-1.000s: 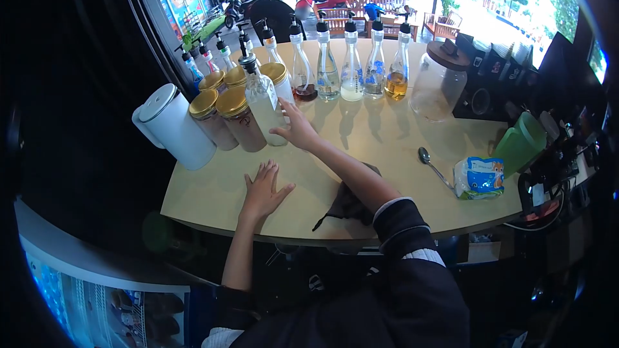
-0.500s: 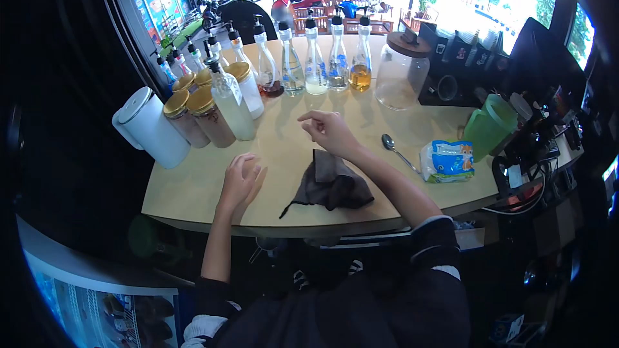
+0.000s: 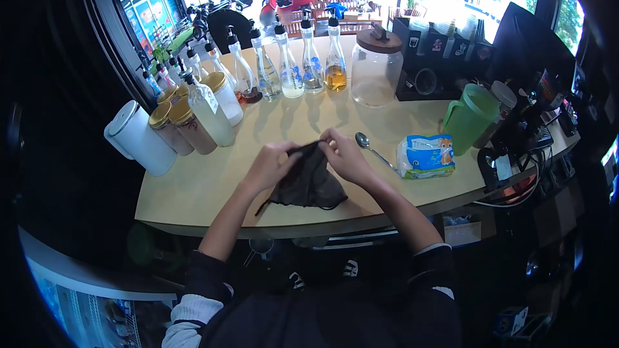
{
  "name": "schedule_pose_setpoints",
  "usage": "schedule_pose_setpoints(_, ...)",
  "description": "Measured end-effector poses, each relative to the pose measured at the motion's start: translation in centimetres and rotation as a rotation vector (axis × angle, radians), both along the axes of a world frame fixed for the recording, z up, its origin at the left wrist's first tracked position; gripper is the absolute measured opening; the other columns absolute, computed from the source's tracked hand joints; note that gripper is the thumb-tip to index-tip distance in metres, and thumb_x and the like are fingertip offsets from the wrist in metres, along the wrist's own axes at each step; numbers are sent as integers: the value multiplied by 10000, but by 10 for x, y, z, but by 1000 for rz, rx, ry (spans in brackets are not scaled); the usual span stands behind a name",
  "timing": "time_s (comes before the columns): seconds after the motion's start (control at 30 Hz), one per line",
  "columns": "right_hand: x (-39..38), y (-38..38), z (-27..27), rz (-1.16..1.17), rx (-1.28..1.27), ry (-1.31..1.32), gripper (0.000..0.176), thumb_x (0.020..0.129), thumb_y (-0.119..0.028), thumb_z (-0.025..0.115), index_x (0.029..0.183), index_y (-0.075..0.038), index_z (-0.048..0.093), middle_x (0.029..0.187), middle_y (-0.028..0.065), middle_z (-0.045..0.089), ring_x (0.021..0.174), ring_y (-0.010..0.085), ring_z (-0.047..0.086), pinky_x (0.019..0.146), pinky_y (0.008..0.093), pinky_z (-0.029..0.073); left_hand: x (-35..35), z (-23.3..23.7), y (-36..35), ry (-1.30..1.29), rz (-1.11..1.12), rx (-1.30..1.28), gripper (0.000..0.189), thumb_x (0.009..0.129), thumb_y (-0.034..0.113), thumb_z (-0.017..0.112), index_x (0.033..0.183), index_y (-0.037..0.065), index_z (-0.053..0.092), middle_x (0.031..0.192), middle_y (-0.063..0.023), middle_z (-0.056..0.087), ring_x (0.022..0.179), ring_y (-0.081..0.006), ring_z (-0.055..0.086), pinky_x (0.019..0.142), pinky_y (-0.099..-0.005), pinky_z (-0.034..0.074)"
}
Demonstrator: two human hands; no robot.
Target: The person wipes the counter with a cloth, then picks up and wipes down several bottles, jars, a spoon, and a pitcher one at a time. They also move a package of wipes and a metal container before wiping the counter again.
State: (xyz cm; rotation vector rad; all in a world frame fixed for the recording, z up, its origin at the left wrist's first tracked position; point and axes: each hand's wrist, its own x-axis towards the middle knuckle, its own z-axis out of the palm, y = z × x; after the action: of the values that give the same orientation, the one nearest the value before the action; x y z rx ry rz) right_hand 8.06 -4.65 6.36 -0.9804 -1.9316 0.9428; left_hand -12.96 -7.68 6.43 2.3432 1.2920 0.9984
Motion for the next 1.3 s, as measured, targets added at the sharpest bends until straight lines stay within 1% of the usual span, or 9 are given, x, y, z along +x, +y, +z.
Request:
schedule_pose_setpoints(0.13,0,-16,39,-52,114,34,181,814,-116,640,888,8,531,697,119,559,625,196,584,563,321,459,8,64,-11,-218,30,55,145,845,93,614,964,14,642,813,-165,664,721,-265,666,632,-327,489)
schedule_pose_setpoints(0.23,3,-14,38,98,341,-226,194,793,-108,656,911,13,560,726,115,579,631,166,587,563,306,459,5,97,-25,-292,56,179,114,867,58,621,966,11,650,777,-13,643,700,-49,565,633,-223,472)
schedule_pose_setpoints(0.4,15,16,51,170,-71,117,133,801,-14,625,927,26,622,823,117,637,721,142,610,651,268,461,-41,101,-22,-466,132,136,150,877,124,633,989,23,647,769,-9,639,678,-33,543,589,-198,450)
schedule_pose_setpoints(0.5,9,33,67,97,275,171,127,813,17,609,937,21,633,812,82,624,698,119,595,646,270,466,-66,108,-22,-457,210,46,142,898,128,613,989,24,645,837,-20,652,725,-40,546,635,-211,456)
schedule_pose_setpoints(0.6,4,26,70,92,524,33,80,813,5,621,885,32,640,806,62,621,725,104,589,659,253,464,-101,80,-13,-380,230,93,139,879,77,598,1002,30,644,929,-56,658,816,-100,588,720,-250,477)
schedule_pose_setpoints(0.67,10,9,62,370,221,-209,79,798,-43,650,863,0,659,769,63,589,741,147,586,685,276,472,-127,44,-24,-100,33,58,216,823,61,613,1038,48,638,1043,-89,646,958,-186,610,838,-315,480)
schedule_pose_setpoints(0.8,-4,-9,28,639,139,-589,243,815,-174,662,1042,-89,664,1036,109,628,999,280,595,867,378,462,-139,21,-73,78,101,-291,325,775,35,629,1099,26,606,1081,-95,634,1075,-201,584,964,-334,434)
schedule_pose_setpoints(1.0,-87,17,-74,735,699,-713,521,962,-451,355,1435,-234,334,1539,55,205,1403,285,209,1106,561,149,-145,-17,-74,-200,281,-290,371,812,61,642,1174,20,572,1111,-101,635,1057,-194,599,963,-355,441)
schedule_pose_setpoints(1.3,-194,115,-92,-152,465,-866,566,933,-433,370,1424,-152,343,1506,112,266,1389,300,235,1086,565,186,-132,-46,-76,-455,334,-275,326,837,39,621,1159,15,577,1018,-94,656,956,-168,629,907,-316,469)
